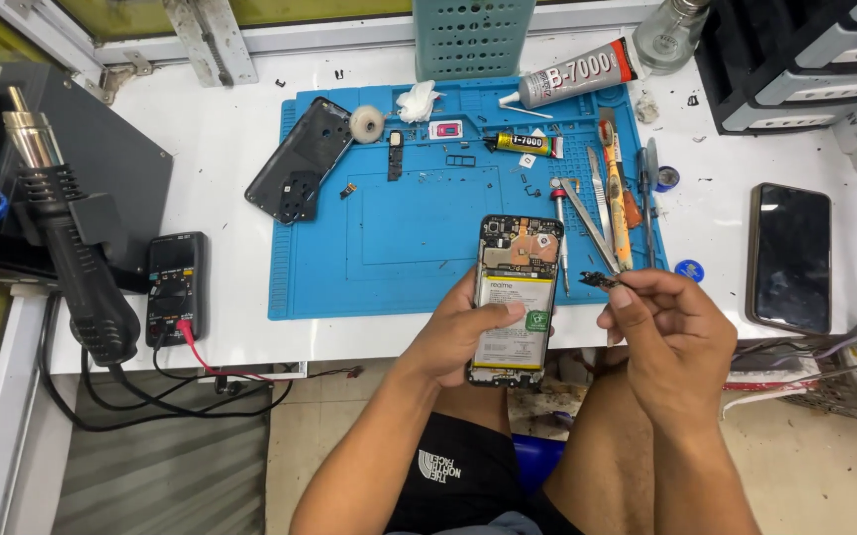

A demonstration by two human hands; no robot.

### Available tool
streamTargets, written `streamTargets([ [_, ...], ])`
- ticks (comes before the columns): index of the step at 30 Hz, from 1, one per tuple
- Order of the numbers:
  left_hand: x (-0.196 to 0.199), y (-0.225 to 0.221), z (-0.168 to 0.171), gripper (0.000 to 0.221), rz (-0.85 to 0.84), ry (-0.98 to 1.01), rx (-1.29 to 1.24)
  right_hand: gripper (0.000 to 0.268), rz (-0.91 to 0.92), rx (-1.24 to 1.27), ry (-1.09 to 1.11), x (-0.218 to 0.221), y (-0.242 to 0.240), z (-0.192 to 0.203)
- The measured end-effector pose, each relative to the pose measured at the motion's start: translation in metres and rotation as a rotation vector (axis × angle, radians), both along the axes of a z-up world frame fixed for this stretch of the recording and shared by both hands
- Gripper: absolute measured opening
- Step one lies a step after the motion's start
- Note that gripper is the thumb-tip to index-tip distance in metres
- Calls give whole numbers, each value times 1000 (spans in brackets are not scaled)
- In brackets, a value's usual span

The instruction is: Cleaning internal components and assembling a smartphone by inserting parts and fastening screws on a repair bench.

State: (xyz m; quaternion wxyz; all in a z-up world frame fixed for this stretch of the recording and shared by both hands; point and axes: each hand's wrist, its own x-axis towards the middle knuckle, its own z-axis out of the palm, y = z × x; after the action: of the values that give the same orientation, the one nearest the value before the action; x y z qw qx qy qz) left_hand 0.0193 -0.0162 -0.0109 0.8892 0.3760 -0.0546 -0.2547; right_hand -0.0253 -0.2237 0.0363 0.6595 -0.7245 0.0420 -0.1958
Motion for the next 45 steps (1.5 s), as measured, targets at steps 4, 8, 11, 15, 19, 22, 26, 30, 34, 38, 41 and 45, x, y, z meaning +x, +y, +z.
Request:
streamTargets([
  [4, -6, -10, 33, 40, -33, 93, -151, 17, 27, 9, 37, -3, 2, 4],
  [8, 6, -17, 16, 47, 111, 175, -270, 17, 69, 31, 37, -9, 12, -4],
  [11, 16, -23, 3, 54, 151, 194, -384, 17, 91, 20, 41, -14, 18, -3],
  [15, 20, -31, 2, 61, 187, 228, -488, 18, 120, -33, 44, -21, 21, -4],
  [19, 20, -33, 11, 62, 231, 192, -519, 18, 126, -56, 42, -31, 24, 4],
  [22, 15, -30, 25, 51, 169, 127, -629, 24, 117, -93, 263, -35, 26, 19],
  [26, 11, -34, 32, 54, 267, 104, -614, 19, 98, -87, 273, -36, 28, 15],
  [30, 7, -35, 34, 53, 319, 71, -565, 11, 103, -135, 191, -36, 29, 12],
  [34, 3, -37, 37, 53, 367, 10, -553, 10, 95, -98, 240, -38, 28, 11],
  [38, -1, -42, 40, 58, 447, -47, -514, 25, 189, 192, 152, -41, 34, 5],
  [41, -4, -45, 45, 61, 516, -89, -496, 27, 177, 269, 157, -44, 39, 2],
  [45, -6, -45, 48, 65, 571, -110, -466, 24, 128, 357, 147, -45, 34, -7],
])
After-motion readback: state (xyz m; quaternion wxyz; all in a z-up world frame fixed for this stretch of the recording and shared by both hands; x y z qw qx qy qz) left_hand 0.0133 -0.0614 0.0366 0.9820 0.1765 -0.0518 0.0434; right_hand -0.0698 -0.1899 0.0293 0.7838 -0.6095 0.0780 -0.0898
